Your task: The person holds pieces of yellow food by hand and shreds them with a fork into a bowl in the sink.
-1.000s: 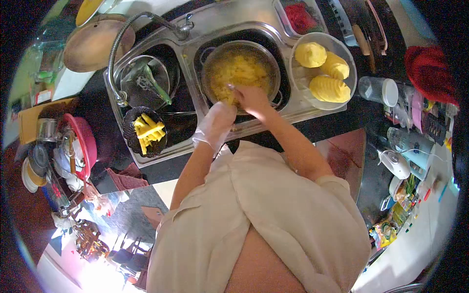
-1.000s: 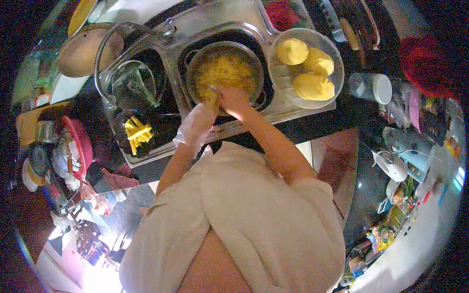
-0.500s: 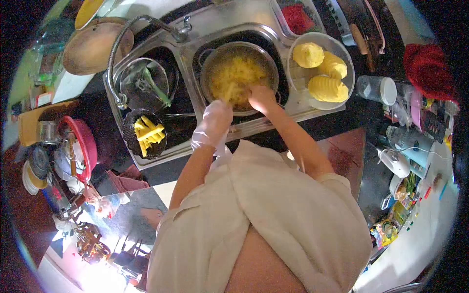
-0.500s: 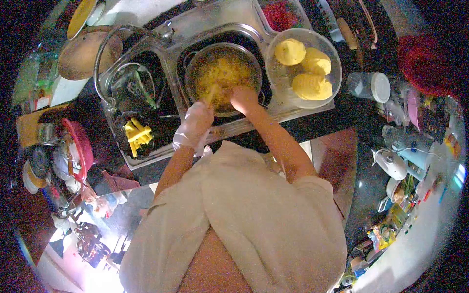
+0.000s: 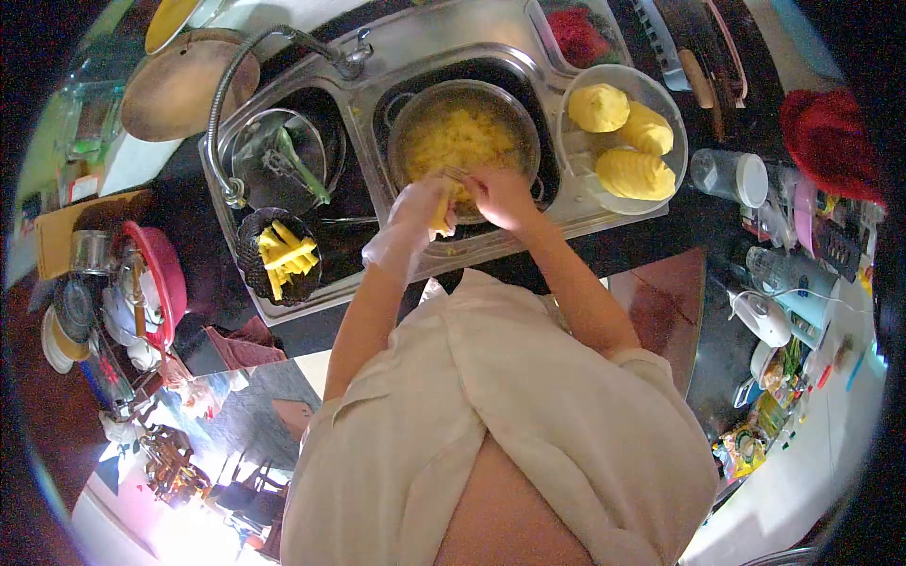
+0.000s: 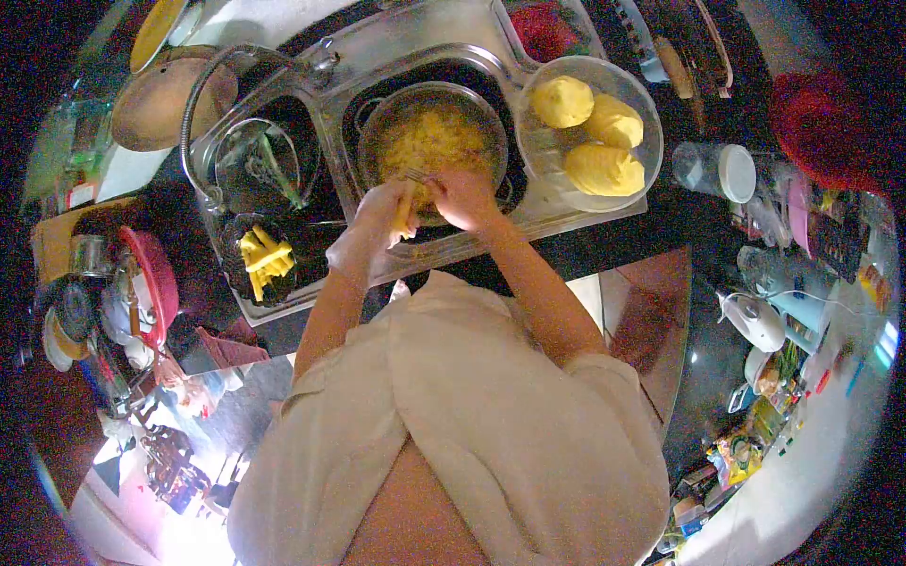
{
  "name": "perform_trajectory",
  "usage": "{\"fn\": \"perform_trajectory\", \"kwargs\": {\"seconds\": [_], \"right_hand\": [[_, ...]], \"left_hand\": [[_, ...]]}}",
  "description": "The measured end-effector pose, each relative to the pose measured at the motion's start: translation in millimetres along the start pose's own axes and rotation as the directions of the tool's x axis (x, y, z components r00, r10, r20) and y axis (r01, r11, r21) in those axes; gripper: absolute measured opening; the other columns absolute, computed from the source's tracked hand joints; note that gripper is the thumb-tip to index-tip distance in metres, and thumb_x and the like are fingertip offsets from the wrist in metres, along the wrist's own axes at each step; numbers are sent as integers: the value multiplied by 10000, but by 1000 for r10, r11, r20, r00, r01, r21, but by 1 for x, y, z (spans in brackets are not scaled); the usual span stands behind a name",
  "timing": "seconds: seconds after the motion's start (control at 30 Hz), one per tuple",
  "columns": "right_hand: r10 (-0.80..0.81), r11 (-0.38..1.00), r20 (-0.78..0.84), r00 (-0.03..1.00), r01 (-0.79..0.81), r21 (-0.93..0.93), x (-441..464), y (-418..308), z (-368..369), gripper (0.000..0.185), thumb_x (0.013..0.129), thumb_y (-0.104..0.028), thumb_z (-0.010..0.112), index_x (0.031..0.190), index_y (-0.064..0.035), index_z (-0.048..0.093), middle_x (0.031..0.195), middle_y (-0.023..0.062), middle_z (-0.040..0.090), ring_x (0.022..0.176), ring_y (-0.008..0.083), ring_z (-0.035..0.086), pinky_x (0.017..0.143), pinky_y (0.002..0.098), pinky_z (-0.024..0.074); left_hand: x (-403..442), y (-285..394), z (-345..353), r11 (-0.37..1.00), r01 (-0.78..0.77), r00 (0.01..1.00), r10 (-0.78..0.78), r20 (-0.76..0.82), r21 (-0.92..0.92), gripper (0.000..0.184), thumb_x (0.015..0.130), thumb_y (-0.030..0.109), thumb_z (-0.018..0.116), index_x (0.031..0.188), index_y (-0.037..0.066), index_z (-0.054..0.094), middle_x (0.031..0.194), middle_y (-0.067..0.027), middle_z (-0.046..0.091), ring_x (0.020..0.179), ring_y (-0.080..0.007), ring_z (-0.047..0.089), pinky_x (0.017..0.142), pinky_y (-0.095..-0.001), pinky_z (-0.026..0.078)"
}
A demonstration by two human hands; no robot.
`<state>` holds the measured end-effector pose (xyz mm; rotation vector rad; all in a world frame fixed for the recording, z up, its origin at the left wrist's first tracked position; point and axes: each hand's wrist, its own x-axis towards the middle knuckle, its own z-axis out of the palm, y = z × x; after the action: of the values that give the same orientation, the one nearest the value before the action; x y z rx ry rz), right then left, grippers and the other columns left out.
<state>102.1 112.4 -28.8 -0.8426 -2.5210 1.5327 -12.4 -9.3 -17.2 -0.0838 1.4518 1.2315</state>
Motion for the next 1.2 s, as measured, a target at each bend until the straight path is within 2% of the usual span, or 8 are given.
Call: {"fn": "perform_trajectory", "kwargs": {"seconds": [0.37, 0.53, 0.77, 0.8, 0.87, 1.07, 1.13, 1.2], "right_hand": [[-181, 961, -6, 984, 175, -213, 15, 18, 36, 267, 886, -311, 461, 897, -102, 627, 820, 183, 642, 747, 384, 617, 658, 507, 471], [-95, 970, -15, 995, 89, -225, 20, 17, 38, 274, 892, -308, 476, 927, -88, 636, 857, 179, 636, 774, 381, 612, 634, 471, 473], [-109, 963, 27, 994, 112, -246, 19, -8, 14, 286, 888, -307, 473, 924, -75, 637, 833, 209, 629, 784, 397, 607, 680, 508, 462], [-106, 963, 24, 994, 109, -246, 19, -10, 17, 286, 888, -307, 473, 924, -75, 637, 833, 209, 629, 784, 397, 607, 680, 508, 462], [-14, 958, 115, 993, 46, -283, 17, -9, 22, 297, 887, -307, 465, 915, -64, 634, 812, 211, 624, 780, 403, 605, 684, 507, 464], [121, 857, 168, 978, -17, -515, 27, 41, 16, 341, 904, -337, 429, 946, -57, 620, 844, 233, 624, 820, 422, 599, 716, 500, 463], [140, 923, 39, 989, -116, -368, 26, 30, 1, 356, 910, -346, 422, 955, -50, 615, 864, 241, 621, 839, 426, 593, 735, 496, 460], [215, 949, -86, 973, -229, -219, 26, 33, -4, 333, 905, -293, 408, 1013, -50, 609, 920, 238, 626, 853, 428, 597, 752, 507, 475]], "left_hand": [[25, -34, -31, 992, -94, 983, 81, 163, 79, 258, 894, 349, 530, 713, 170, 485, 545, 17, 415, 379, -117, 375, 314, -302, 323], [-1, -10, -21, 880, 293, 953, -236, 192, -374, 191, 857, 291, 596, 800, 176, 455, 560, 43, 415, 401, -95, 374, 356, -246, 296], [0, -10, -18, 975, 214, 977, -214, 11, -65, 136, 851, 231, 589, 772, 147, 516, 567, 4, 485, 462, -156, 494, 425, -303, 421], [5, -15, -24, 776, -192, 981, 177, 85, 601, 163, 872, 305, 559, 896, 147, 525, 554, 3, 474, 441, -156, 475, 403, -318, 400], [12, -30, -28, 70, -452, 831, 394, 392, 889, 264, 893, 379, 530, 1020, 147, 535, 541, 2, 462, 421, -156, 457, 380, -333, 379], [10, -43, -31, 381, -378, 897, 376, 233, 844, 166, 833, 200, 563, 936, 83, 619, 721, -97, 613, 645, -241, 620, 584, -347, 498], [-32, 21, 3, 966, 197, 977, -180, -112, 169, 217, 885, 237, 549, 982, 58, 623, 676, -63, 578, 552, -186, 558, 533, -309, 484], [-14, -5, -10, 991, 133, 989, -131, -69, 26, 249, 900, 255, 537, 1005, 43, 616, 663, -57, 558, 520, -164, 520, 504, -299, 471]]}}
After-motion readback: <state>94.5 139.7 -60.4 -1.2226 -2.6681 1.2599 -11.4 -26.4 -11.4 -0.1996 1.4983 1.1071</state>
